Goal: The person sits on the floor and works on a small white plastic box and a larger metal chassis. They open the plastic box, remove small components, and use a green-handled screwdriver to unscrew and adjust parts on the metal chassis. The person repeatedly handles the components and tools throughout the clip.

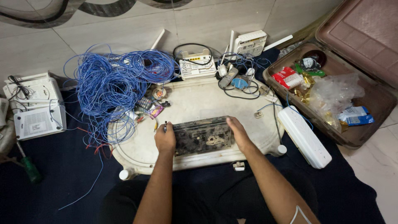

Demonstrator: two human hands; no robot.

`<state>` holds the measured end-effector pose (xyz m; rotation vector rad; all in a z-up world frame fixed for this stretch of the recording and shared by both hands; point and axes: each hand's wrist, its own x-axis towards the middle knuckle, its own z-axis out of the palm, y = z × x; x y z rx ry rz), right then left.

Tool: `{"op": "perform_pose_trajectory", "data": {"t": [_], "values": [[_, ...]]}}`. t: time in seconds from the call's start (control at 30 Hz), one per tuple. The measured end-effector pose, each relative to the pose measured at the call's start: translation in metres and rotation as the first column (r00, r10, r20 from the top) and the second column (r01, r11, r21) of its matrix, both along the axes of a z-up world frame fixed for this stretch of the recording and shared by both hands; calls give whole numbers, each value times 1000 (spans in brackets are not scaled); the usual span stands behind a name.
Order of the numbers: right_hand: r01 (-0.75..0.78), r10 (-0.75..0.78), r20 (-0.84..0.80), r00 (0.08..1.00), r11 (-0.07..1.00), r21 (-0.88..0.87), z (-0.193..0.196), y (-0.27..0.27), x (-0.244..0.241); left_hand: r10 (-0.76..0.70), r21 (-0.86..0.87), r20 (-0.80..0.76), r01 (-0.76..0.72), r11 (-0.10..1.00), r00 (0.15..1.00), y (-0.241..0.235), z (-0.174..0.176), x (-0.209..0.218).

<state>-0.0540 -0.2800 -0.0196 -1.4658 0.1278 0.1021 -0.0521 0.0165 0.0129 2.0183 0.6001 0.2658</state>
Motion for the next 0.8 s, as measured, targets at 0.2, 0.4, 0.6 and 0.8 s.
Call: {"op": "perform_pose_trajectory", "data": {"t": [0.2, 0.4, 0.6, 0.8], "values": [[92, -92, -17, 996, 996, 3, -22, -3, 9, -8, 109, 86, -2, 994, 996, -5, 0, -1], [110, -111, -39, 993, 994, -26, -31, -3, 12, 7, 27, 15, -8, 1000, 1000, -10, 6, -2], [117, -118, -13, 993, 993, -32, -31, -2, 12, 50, 31, 21, -51, 998, 999, -14, 6, -6], [153, -149, -69, 986, 986, 65, -31, -3, 11, 55, 101, 42, -59, 993, 998, -13, -2, -3]]}}
